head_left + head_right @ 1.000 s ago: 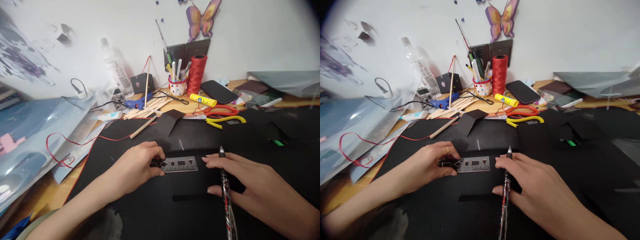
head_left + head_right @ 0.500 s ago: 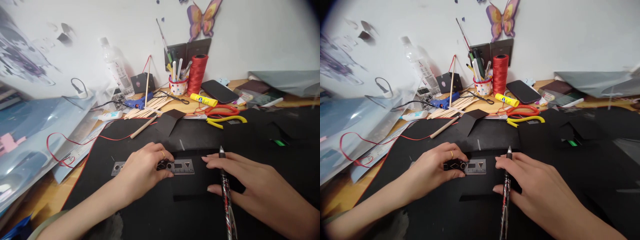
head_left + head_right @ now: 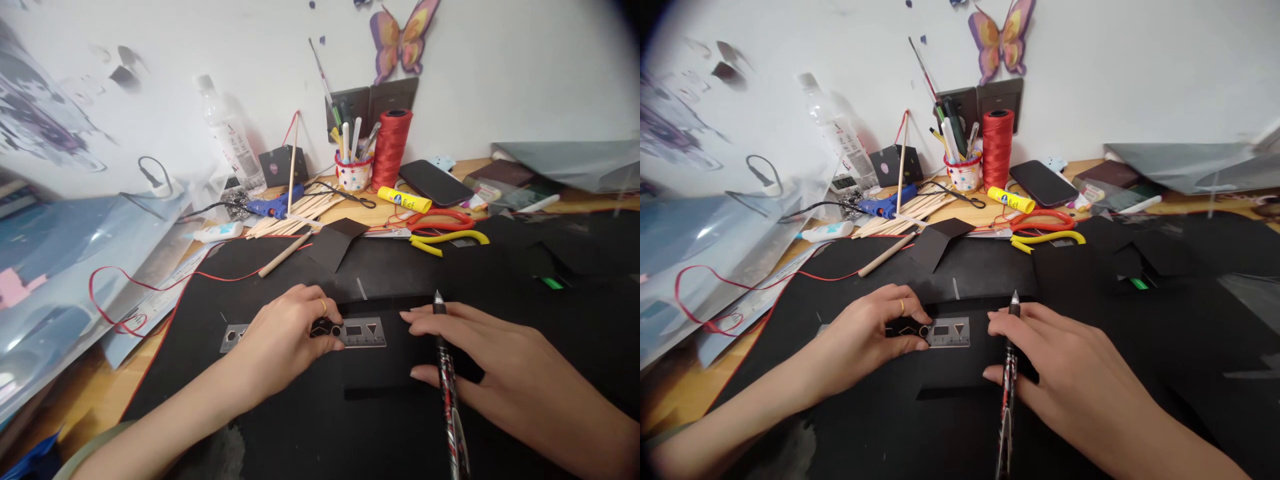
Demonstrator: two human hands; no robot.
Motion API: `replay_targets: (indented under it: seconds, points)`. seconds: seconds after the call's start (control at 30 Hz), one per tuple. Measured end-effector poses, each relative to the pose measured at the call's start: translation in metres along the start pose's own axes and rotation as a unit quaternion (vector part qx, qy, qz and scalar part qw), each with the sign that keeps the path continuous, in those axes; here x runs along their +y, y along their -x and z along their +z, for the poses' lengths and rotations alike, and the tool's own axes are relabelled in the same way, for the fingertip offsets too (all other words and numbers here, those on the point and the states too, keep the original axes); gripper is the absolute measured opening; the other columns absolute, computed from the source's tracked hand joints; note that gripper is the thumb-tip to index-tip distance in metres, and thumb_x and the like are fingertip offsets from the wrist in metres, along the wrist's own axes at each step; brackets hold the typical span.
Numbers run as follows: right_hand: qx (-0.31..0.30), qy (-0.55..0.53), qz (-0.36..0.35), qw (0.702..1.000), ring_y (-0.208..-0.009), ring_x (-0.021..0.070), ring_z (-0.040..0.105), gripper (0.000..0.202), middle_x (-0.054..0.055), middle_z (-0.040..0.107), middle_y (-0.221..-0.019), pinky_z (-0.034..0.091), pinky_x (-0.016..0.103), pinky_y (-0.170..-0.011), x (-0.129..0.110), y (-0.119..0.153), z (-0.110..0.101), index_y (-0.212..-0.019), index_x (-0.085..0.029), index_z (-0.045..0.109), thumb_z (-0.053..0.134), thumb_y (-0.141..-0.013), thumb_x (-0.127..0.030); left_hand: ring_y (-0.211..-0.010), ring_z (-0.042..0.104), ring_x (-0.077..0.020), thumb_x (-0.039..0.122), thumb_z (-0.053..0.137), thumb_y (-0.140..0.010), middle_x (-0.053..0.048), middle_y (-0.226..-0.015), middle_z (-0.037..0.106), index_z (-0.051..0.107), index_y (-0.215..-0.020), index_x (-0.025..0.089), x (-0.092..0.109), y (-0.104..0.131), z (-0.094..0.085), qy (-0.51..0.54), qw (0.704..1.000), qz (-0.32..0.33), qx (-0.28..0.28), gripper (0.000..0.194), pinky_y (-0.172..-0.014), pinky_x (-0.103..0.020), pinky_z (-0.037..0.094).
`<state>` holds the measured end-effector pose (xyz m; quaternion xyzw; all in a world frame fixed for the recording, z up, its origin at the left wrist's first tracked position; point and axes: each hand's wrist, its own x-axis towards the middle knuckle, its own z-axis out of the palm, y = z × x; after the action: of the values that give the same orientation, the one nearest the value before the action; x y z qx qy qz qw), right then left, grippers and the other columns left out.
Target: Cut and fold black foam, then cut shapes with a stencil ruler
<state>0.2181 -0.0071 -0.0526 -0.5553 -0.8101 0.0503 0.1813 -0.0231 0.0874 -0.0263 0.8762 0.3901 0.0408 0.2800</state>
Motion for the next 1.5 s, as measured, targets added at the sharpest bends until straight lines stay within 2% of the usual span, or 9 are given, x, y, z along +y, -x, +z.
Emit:
replay_targets:
  seconds: [0.57,0.77,0.9,1.03,1.13,1.2,1.33,1.5]
  points:
    - [-0.003,-0.015,0.025,1.000,-0.092,0.0202,0.062,0.027,0.000,0.064,-0.102,0.053,0.036,-0.071,-0.002,-0.002,0.000,-0.105,-0.029,0.050,0.055,-0.080,-0.038,-0.084,0.049,-0.0173,0.029,0.066,-0.074,0.002,-0.086,0.055,0.058,-0.084,0.024,-0.004,-0.002,0.001,0.005,1.000,0.015,0.004,0.013,-0.071,-0.027,0.038]
    - [-0.006,-0.070,0.085,0.994,-0.092,0.0182,0.062,0.024,-0.001,0.064,-0.104,0.051,0.033,-0.077,-0.005,-0.005,-0.005,-0.105,-0.029,0.052,0.049,-0.084,-0.039,-0.083,0.050,-0.0164,0.030,0.069,-0.071,0.002,-0.083,0.055,0.059,-0.081,0.023,-0.008,-0.004,0.002,0.028,1.000,0.012,0.002,0.016,-0.068,-0.025,0.038]
    - [0.042,-0.117,0.134,0.983,-0.083,0.0163,0.065,0.023,-0.003,0.068,-0.094,0.052,0.026,-0.072,-0.010,-0.010,-0.015,-0.105,-0.029,0.055,0.048,-0.084,-0.037,-0.081,0.051,-0.0159,0.031,0.069,-0.070,0.002,-0.083,0.054,0.058,-0.080,0.022,-0.008,-0.005,0.002,0.032,0.999,0.011,0.001,0.017,-0.066,-0.024,0.038]
    - [0.130,-0.115,0.190,0.966,-0.075,0.0185,0.066,0.023,-0.003,0.070,-0.086,0.052,0.029,-0.069,-0.019,-0.015,-0.029,-0.095,-0.033,0.064,0.049,-0.081,-0.043,-0.079,0.051,-0.0156,0.031,0.069,-0.070,0.002,-0.081,0.053,0.058,-0.079,0.021,-0.007,-0.004,0.001,0.024,1.000,0.017,0.004,0.017,-0.066,-0.024,0.039]
    - [0.154,-0.106,0.197,0.962,-0.065,0.0172,0.064,0.021,-0.003,0.069,-0.075,0.050,0.031,-0.067,-0.026,-0.019,-0.039,-0.085,-0.034,0.067,0.049,-0.081,-0.043,-0.079,0.052,-0.0160,0.030,0.069,-0.070,0.002,-0.081,0.053,0.058,-0.079,0.021,-0.007,-0.004,0.000,0.012,1.000,0.025,0.007,0.016,-0.065,-0.024,0.039]
    - [0.145,-0.111,0.206,0.962,-0.059,0.0156,0.062,0.019,-0.004,0.067,-0.070,0.049,0.029,-0.061,-0.032,-0.023,-0.043,-0.081,-0.033,0.066,0.050,-0.081,-0.042,-0.079,0.052,-0.0161,0.030,0.069,-0.071,0.002,-0.081,0.053,0.058,-0.079,0.021,-0.007,-0.003,-0.001,0.008,1.000,0.025,0.008,0.016,-0.064,-0.024,0.039]
    - [0.090,-0.174,0.221,0.955,-0.048,0.0116,0.052,0.017,-0.004,0.060,-0.059,0.041,0.024,-0.045,-0.042,-0.036,-0.045,-0.075,-0.025,0.058,0.053,-0.078,-0.041,-0.078,0.052,-0.0164,0.029,0.068,-0.071,0.001,-0.080,0.053,0.058,-0.079,0.021,-0.006,-0.002,0.000,0.008,1.000,0.025,0.014,0.016,-0.063,-0.024,0.039]
    - [0.038,-0.272,0.215,0.937,-0.046,0.0094,0.049,0.012,-0.005,0.053,-0.057,0.039,0.022,-0.045,-0.050,-0.057,-0.024,-0.068,-0.021,0.052,0.054,-0.077,-0.029,-0.077,0.052,-0.0165,0.029,0.067,-0.071,0.001,-0.079,0.053,0.058,-0.079,0.020,-0.005,-0.001,0.001,0.002,0.999,0.030,0.023,0.015,-0.063,-0.025,0.039]
